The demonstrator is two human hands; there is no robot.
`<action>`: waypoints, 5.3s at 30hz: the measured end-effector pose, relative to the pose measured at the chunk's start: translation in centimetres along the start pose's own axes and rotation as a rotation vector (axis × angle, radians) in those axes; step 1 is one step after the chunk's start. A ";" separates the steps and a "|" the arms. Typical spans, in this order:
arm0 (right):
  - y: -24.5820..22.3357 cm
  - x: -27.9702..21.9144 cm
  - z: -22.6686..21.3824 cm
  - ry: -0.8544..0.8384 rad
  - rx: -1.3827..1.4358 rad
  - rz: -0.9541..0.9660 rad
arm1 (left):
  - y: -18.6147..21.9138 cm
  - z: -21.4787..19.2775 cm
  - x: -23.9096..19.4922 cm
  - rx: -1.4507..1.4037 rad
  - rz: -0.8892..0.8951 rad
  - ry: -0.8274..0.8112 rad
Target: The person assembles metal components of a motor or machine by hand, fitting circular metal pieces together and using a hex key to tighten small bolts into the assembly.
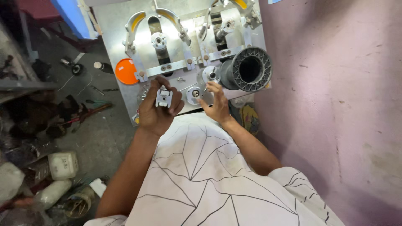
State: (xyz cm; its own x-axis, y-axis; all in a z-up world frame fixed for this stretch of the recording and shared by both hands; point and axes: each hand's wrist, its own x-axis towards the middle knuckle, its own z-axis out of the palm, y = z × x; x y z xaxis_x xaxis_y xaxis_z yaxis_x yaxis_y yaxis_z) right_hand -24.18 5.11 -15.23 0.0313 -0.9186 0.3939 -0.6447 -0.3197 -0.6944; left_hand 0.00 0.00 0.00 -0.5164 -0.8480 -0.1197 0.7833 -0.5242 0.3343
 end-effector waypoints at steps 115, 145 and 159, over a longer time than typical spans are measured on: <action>-20.0 14.2 -12.2 -0.118 0.286 -0.367 | -0.5 4.7 0.7 0.947 0.806 0.210; -20.9 14.3 -11.7 -0.143 0.290 -0.357 | 0.0 3.5 -0.1 0.906 0.754 0.204; -20.7 13.2 -11.5 -0.094 0.235 -0.465 | 0.2 3.6 -0.9 0.899 0.787 0.120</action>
State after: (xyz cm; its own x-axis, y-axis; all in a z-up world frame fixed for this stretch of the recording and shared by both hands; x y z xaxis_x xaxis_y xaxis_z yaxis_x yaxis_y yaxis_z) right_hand -19.21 2.28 11.22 0.3490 -0.6807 0.6441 -0.3584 -0.7320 -0.5794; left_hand -0.59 0.95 3.51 0.0684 -0.9381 0.3394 0.3228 0.3427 0.8822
